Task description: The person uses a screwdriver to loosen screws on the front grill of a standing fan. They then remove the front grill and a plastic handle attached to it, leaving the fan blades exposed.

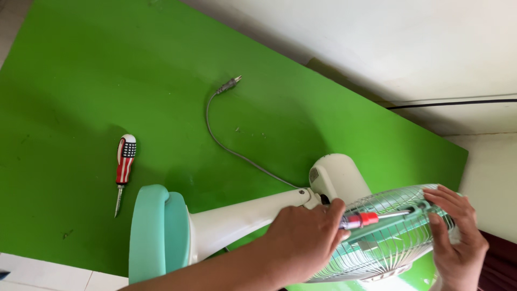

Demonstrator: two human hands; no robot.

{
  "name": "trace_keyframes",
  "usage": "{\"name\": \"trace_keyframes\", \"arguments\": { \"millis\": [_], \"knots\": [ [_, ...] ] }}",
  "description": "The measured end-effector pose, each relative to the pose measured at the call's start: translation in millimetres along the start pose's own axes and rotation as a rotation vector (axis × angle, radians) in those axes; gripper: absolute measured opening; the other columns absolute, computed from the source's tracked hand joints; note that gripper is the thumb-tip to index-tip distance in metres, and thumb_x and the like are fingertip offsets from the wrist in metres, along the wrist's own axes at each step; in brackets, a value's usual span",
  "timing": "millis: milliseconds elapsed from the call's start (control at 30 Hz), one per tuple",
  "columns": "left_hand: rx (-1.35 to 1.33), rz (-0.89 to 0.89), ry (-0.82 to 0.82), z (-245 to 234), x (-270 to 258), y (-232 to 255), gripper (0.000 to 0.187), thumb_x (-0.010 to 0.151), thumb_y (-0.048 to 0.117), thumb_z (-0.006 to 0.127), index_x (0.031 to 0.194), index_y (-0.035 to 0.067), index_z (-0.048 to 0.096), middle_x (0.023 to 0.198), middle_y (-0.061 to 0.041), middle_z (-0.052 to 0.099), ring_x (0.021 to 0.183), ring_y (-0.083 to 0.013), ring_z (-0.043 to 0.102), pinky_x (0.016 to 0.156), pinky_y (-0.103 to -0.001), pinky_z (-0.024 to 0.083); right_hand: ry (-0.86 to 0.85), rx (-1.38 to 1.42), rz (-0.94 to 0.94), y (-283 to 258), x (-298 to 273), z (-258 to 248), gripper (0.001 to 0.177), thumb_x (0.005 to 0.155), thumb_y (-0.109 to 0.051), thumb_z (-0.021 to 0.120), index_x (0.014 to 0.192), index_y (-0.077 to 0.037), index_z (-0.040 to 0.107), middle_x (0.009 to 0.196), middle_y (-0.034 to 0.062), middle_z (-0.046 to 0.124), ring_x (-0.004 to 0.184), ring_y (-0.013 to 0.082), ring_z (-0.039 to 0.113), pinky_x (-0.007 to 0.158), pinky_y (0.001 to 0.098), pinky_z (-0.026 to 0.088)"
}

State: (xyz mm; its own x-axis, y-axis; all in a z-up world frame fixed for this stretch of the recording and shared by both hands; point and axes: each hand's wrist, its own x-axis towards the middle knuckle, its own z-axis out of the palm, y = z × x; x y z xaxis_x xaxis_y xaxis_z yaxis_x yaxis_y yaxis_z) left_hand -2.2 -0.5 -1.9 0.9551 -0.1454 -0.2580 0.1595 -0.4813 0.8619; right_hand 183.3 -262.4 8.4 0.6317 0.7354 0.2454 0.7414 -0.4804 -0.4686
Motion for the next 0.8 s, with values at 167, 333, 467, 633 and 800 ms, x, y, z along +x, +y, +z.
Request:
{"name": "trace_keyframes", "arguments": {
  "millis": [167,333,467,633,800],
  "knots": [
    [-0.072,0.029,0.066,13,3,-6,0.037,0.107,0.032,0.047,0.122,-0.002,0.048,0.071,-0.014,0.065,0.051,-0.0291,0.063,0.046,-0.046,0.050,0.025,0.015,0.024,-8,-3,1,0.019,0.113,-0.026,0.064,0.122,-0.009,0.065,0.127,0.0035,0.068,0.140,0.0192,0.057,0.132,0.0527,0.030],
    [-0.111,0.038,0.059,22,9,-11,0.044,0.103,0.032,0.051,0.126,-0.005,0.046,0.073,-0.017,0.064,0.052,-0.0324,0.066,0.045,-0.049,0.051,-0.011,-0.009,0.062,-8,-2,-3,0.022,0.112,-0.028,0.064,0.124,-0.010,0.064,0.127,0.0025,0.067,0.141,0.0201,0.055,0.132,0.0536,0.028],
    [-0.248,0.024,-0.001,25,13,-14,0.047,0.104,0.032,0.051,0.129,-0.007,0.045,0.074,-0.019,0.065,0.052,-0.0339,0.066,0.043,-0.050,0.052,-0.003,-0.003,0.070,-10,-3,-2,0.021,0.115,-0.028,0.064,0.124,-0.009,0.064,0.127,0.0028,0.068,0.143,0.0215,0.055,0.135,0.0532,0.026],
    [-0.266,0.044,0.012,27,15,-15,0.047,0.102,0.031,0.055,0.127,-0.008,0.045,0.071,-0.019,0.065,0.052,-0.0342,0.066,0.042,-0.051,0.050,0.011,0.023,0.076,-15,-1,1,0.021,0.115,-0.028,0.065,0.122,-0.009,0.063,0.125,0.0027,0.067,0.141,0.0210,0.056,0.134,0.0512,0.028],
    [-0.131,0.185,0.312,33,16,-13,0.031,0.093,0.019,0.065,0.114,0.000,0.052,0.077,-0.017,0.065,0.054,-0.0298,0.067,0.043,-0.046,0.049,-0.038,0.035,0.064,-10,2,-4,0.021,0.113,-0.029,0.066,0.121,-0.010,0.062,0.124,0.0009,0.068,0.139,0.0199,0.056,0.131,0.0496,0.029]
  ]
}}
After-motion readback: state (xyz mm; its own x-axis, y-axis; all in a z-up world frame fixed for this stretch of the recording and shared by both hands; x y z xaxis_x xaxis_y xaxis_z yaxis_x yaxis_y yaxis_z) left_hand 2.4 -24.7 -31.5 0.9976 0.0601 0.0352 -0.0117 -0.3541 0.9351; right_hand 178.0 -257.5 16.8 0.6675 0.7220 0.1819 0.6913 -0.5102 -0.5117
